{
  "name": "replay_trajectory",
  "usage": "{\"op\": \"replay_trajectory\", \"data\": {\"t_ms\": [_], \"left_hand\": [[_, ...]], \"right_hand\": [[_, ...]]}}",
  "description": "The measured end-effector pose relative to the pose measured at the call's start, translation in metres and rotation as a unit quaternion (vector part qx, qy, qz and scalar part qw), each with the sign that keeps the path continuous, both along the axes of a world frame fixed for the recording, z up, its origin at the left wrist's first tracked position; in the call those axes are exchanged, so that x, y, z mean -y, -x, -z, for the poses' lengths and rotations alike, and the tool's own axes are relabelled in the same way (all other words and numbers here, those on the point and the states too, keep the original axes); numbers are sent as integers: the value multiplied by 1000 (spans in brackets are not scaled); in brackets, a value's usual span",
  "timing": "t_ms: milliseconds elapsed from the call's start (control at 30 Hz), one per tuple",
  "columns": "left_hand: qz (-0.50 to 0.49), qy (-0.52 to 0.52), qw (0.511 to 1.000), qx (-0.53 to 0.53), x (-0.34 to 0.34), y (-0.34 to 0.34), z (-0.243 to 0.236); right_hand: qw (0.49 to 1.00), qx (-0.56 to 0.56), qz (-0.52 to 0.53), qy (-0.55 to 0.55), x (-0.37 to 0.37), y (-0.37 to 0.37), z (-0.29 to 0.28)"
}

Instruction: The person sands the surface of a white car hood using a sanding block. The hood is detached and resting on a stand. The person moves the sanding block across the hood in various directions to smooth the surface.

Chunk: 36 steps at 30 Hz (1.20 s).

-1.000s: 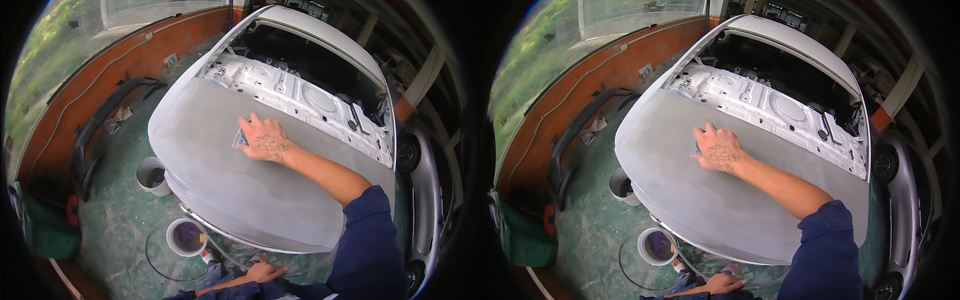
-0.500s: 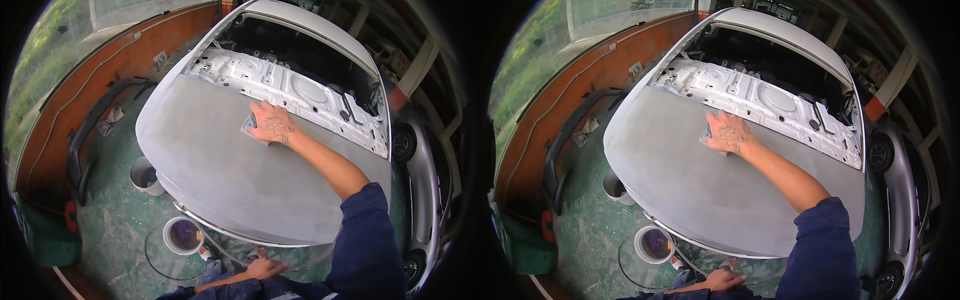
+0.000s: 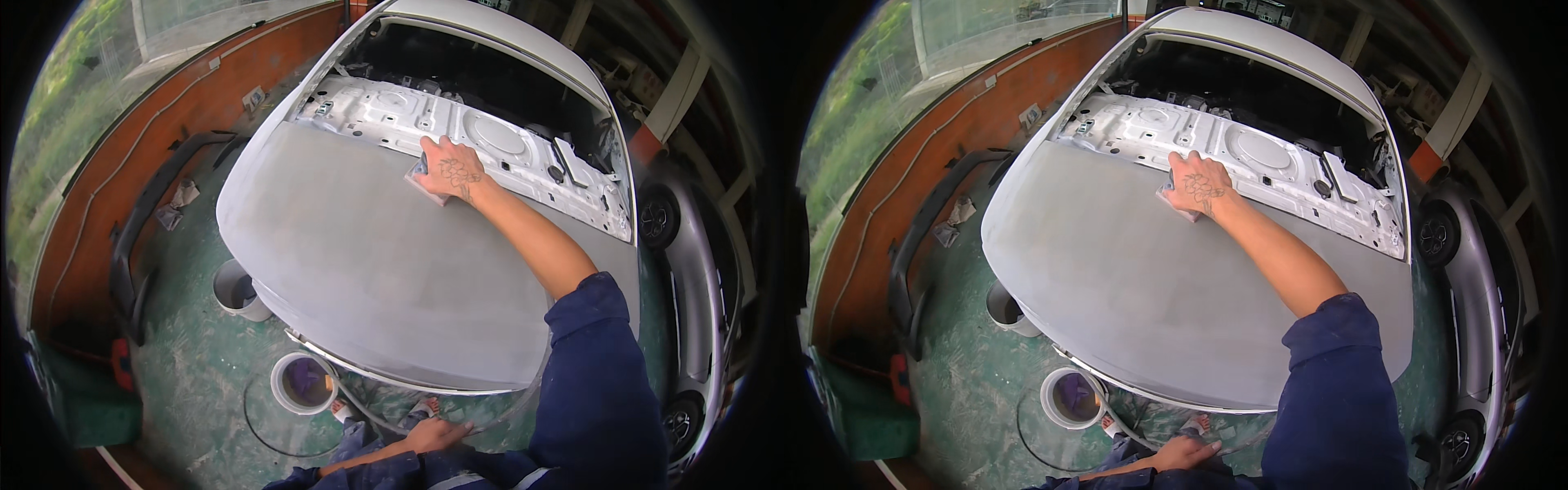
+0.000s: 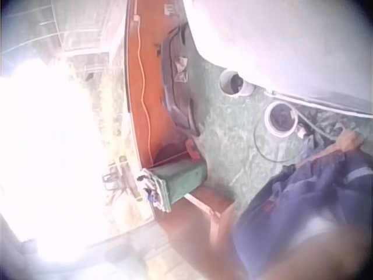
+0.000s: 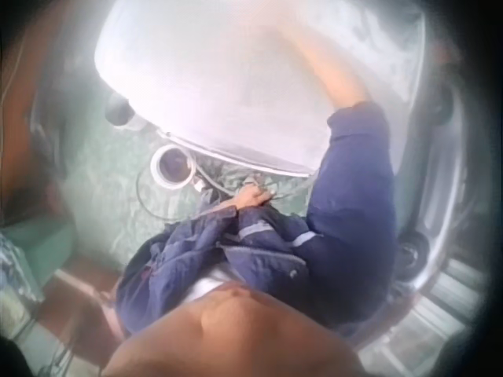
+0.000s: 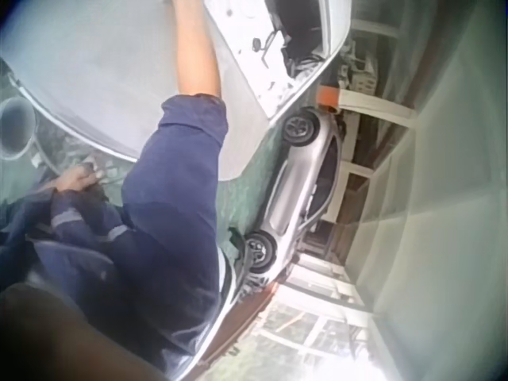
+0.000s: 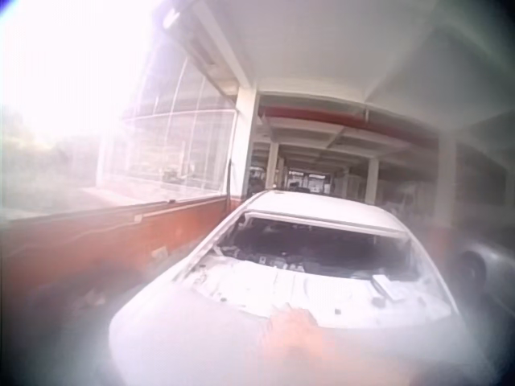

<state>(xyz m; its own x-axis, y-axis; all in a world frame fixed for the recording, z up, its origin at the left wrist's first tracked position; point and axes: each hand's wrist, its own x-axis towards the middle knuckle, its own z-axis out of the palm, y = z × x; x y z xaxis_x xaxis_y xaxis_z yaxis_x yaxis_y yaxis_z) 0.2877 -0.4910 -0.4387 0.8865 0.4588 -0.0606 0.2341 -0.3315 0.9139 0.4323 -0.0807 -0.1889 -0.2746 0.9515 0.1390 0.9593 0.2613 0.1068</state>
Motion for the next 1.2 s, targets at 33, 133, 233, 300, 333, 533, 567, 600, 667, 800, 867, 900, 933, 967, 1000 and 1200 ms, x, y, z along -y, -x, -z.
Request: {"op": "replay_trajectory", "data": {"t_ms": [33,133,233,300,333,533,567,600,667,800,867,900,933,967,1000,1200], "left_hand": [[-11,11,1000,-2,-1,2,-3],[14,60,997,-44,-4,2,-16],[36,107,990,-89,-6,-8,-23],[57,93,990,-90,-5,-15,-23],[64,90,990,-92,-6,-17,-25],[26,115,990,-82,-11,-24,-39],[10,110,992,-65,-9,-25,-38],[-4,106,993,-51,-5,-24,-36],[-27,120,991,-49,-6,-23,-35],[-163,93,982,-20,-12,-30,-18],[-194,129,972,-32,-19,-29,-12],[-209,146,966,-36,-26,-30,-10],[-222,188,956,-44,-31,-28,-20],[-219,198,954,-45,-31,-31,-19],[-217,208,953,-46,-31,-33,-18],[-115,112,987,-23,-21,-56,19]], "right_hand": [[1000,-1,10,1,0,1,-3],[998,-13,-60,19,41,8,3],[986,-36,-149,70,109,39,0],[975,-46,-189,109,148,44,1],[967,-52,-210,136,162,43,2],[981,-44,-166,84,156,17,20],[985,-41,-149,79,141,11,18],[988,-42,-130,75,124,4,17],[994,-20,-59,85,86,-10,13],[1000,1,-17,-8,26,-39,10],[1000,-1,1,-6,17,-43,2],[1000,1,-14,-8,18,-45,3],[1000,-1,-28,-8,23,-42,8],[999,-3,-40,-9,30,-40,13],[998,-10,-61,16,43,-34,14],[967,-41,-228,106,160,8,14]]}}
